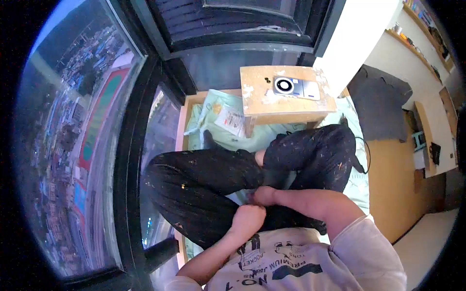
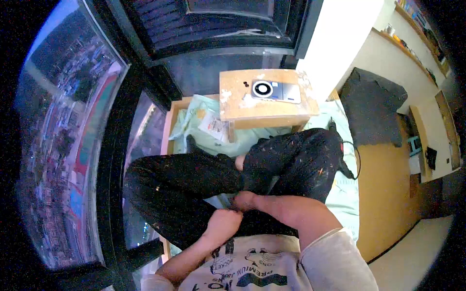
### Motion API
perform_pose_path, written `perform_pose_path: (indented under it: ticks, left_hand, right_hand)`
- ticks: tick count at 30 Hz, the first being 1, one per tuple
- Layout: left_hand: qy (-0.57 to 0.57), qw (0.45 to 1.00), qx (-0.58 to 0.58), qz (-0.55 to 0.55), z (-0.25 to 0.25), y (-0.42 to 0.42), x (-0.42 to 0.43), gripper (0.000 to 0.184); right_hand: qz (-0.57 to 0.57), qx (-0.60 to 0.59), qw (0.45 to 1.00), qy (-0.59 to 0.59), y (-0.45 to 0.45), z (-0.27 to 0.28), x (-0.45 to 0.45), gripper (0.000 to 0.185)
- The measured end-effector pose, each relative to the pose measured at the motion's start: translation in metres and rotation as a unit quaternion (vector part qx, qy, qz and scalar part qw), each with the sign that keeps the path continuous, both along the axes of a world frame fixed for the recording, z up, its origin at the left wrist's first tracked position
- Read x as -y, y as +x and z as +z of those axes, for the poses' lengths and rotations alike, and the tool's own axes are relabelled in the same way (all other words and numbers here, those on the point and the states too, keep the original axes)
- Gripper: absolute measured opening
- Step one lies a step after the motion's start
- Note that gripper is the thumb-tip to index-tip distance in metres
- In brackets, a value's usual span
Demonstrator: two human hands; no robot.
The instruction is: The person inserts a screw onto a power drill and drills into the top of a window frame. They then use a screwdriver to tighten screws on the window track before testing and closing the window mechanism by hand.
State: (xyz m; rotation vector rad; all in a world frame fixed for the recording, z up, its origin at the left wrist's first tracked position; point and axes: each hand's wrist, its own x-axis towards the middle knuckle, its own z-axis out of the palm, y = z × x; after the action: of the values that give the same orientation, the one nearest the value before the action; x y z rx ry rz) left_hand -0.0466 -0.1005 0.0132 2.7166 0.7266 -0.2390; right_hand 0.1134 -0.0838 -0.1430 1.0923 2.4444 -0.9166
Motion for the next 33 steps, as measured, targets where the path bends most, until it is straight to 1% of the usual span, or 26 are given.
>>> perform_pose_path:
  ticks: [3, 4, 6, 7, 8, 9, 10, 11, 12, 13, 15, 16, 18, 20, 21, 22, 23, 24, 25, 26, 27, 28, 29, 31, 32, 33]
  left_hand:
    - [0.005, 0.999, 0.027, 0.018, -0.002, -0.001, -0.008, 0.011]
    - [0.008, 0.999, 0.028, 0.015, 0.002, -0.002, -0.012, 0.011]
    - [-0.01, 0.967, 0.21, 0.148, 0.019, -0.002, -0.023, 0.011]
    - [-0.029, 0.962, 0.2, 0.186, 0.031, 0.001, -0.026, 0.019]
    - [-0.034, 0.963, 0.203, 0.172, 0.039, 0.006, -0.031, 0.019]
    - [-0.04, 0.95, 0.256, 0.174, 0.045, 0.01, -0.036, 0.023]
    - [-0.045, 0.933, 0.308, 0.179, 0.048, 0.016, -0.04, 0.028]
    - [-0.11, 0.916, 0.335, 0.193, 0.044, 0.022, -0.04, 0.029]
    - [-0.113, 0.919, 0.332, 0.181, 0.039, 0.026, -0.04, 0.029]
    - [-0.106, 0.921, 0.338, 0.163, 0.037, 0.031, -0.039, 0.025]
    - [-0.08, 0.924, 0.349, 0.135, 0.038, 0.047, -0.04, 0.015]
    - [-0.083, 0.926, 0.347, 0.125, 0.039, 0.053, -0.042, 0.015]
    - [-0.082, 0.953, 0.275, 0.101, 0.043, 0.061, -0.046, 0.016]
    - [-0.096, 0.954, 0.268, 0.092, 0.043, 0.067, -0.051, 0.014]
    - [-0.112, 0.953, 0.265, 0.091, 0.044, 0.07, -0.054, 0.012]
    - [-0.11, 0.955, 0.262, 0.086, 0.045, 0.072, -0.06, 0.012]
    - [-0.12, 0.943, 0.286, 0.124, 0.046, 0.072, -0.066, 0.011]
    - [-0.134, 0.927, 0.31, 0.162, 0.047, 0.072, -0.07, 0.01]
    - [-0.141, 0.922, 0.311, 0.184, 0.046, 0.072, -0.076, 0.01]
    - [-0.171, 0.912, 0.308, 0.21, 0.053, 0.076, -0.082, 0.009]
    - [-0.196, 0.904, 0.304, 0.23, 0.05, 0.075, -0.085, 0.009]
    - [-0.216, 0.894, 0.303, 0.25, 0.045, 0.075, -0.09, 0.009]
    - [-0.213, 0.895, 0.302, 0.251, 0.041, 0.075, -0.091, 0.009]
    - [-0.356, 0.803, 0.345, 0.33, 0.035, 0.076, -0.096, 0.01]
    - [-0.349, 0.805, 0.344, 0.333, 0.035, 0.076, -0.096, 0.01]
    - [-0.39, 0.765, 0.364, 0.362, 0.036, 0.077, -0.097, 0.01]
  right_hand:
    - [-0.038, -0.014, 0.999, 0.023, 0.004, 0.017, 0.004, 0.022]
    - [-0.041, -0.013, 0.999, 0.027, 0.007, 0.042, 0.003, 0.022]
    - [-0.136, -0.03, 0.99, 0.015, 0.019, 0.121, 0.002, 0.016]
    - [-0.151, -0.026, 0.988, 0.015, 0.031, 0.146, 0.005, 0.016]
    - [-0.207, -0.115, 0.97, 0.053, 0.045, 0.167, 0.009, 0.013]
    - [-0.259, -0.203, 0.94, 0.094, 0.056, 0.183, 0.016, 0.011]
    - [-0.271, -0.2, 0.937, 0.096, 0.063, 0.198, 0.023, 0.011]
    - [-0.325, -0.269, 0.903, 0.085, 0.07, 0.209, 0.029, 0.01]
    - [-0.376, -0.337, 0.86, 0.076, 0.076, 0.214, 0.032, 0.01]
    - [-0.407, -0.361, 0.836, 0.067, 0.078, 0.209, 0.038, 0.01]
    - [-0.441, -0.377, 0.811, 0.077, 0.082, 0.2, 0.046, 0.009]
    - [-0.462, -0.39, 0.792, 0.084, 0.084, 0.197, 0.048, 0.008]
    - [-0.479, -0.389, 0.784, 0.062, 0.09, 0.197, 0.052, 0.011]
    - [-0.5, -0.387, 0.767, 0.108, 0.098, 0.207, 0.056, 0.009]
    - [-0.496, -0.342, 0.774, 0.195, 0.119, 0.218, 0.062, 0.011]
    - [-0.528, -0.297, 0.745, 0.28, 0.146, 0.227, 0.069, 0.01]
    - [-0.544, -0.3, 0.672, 0.404, 0.179, 0.218, 0.078, 0.008]
    - [-0.658, -0.316, 0.548, 0.407, 0.21, 0.205, 0.091, 0.006]
    - [-0.74, -0.263, 0.473, 0.4, 0.248, 0.207, 0.1, 0.006]
    - [-0.774, -0.206, 0.465, 0.378, 0.283, 0.189, 0.11, 0.01]
    - [-0.759, -0.151, 0.505, 0.382, 0.305, 0.175, 0.116, 0.023]
    - [-0.718, -0.038, 0.582, 0.38, 0.323, 0.145, 0.124, 0.053]
    - [-0.697, 0.008, 0.616, 0.366, 0.329, 0.12, 0.126, 0.065]
    - [-0.637, 0.086, 0.684, 0.344, 0.334, 0.094, 0.124, 0.093]
    - [-0.637, 0.078, 0.685, 0.345, 0.338, 0.088, 0.122, 0.093]
    - [-0.691, 0.081, 0.653, 0.299, 0.342, 0.084, 0.118, 0.097]
